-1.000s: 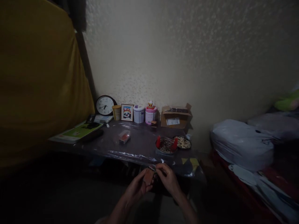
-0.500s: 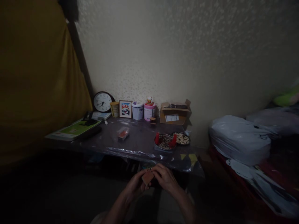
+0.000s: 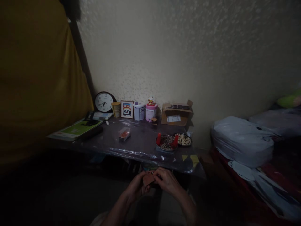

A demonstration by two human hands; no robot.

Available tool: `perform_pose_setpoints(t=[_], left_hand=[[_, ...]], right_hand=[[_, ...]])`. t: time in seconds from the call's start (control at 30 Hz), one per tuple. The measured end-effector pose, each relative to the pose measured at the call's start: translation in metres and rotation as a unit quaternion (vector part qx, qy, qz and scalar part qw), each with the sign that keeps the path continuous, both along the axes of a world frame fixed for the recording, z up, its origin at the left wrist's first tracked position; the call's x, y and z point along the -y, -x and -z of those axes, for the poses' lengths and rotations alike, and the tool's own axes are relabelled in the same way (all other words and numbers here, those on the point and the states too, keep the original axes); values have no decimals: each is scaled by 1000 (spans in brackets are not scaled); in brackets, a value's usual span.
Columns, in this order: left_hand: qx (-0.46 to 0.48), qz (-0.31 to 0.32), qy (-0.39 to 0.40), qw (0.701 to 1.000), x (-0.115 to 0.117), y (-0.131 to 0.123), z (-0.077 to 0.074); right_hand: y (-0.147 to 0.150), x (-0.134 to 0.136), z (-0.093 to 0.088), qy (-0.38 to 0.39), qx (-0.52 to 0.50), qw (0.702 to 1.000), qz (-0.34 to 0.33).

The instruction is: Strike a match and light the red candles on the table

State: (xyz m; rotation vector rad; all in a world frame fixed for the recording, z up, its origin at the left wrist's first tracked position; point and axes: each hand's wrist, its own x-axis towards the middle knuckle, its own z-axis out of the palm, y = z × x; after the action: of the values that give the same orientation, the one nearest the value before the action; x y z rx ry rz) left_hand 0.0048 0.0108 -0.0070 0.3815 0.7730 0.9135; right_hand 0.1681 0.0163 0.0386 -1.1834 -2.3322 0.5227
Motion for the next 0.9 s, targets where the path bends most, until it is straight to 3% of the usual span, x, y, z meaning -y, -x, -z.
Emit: perform_pose_setpoints(t=[0.4,0.9], left_hand=[[-57,22,19,998,4,-5,-3],[-38,22,-13,999,5,1,-6]], right_hand=[[-4,0,5,12,38,999,-22],[-2,-2,3,43,-39,998,-30]])
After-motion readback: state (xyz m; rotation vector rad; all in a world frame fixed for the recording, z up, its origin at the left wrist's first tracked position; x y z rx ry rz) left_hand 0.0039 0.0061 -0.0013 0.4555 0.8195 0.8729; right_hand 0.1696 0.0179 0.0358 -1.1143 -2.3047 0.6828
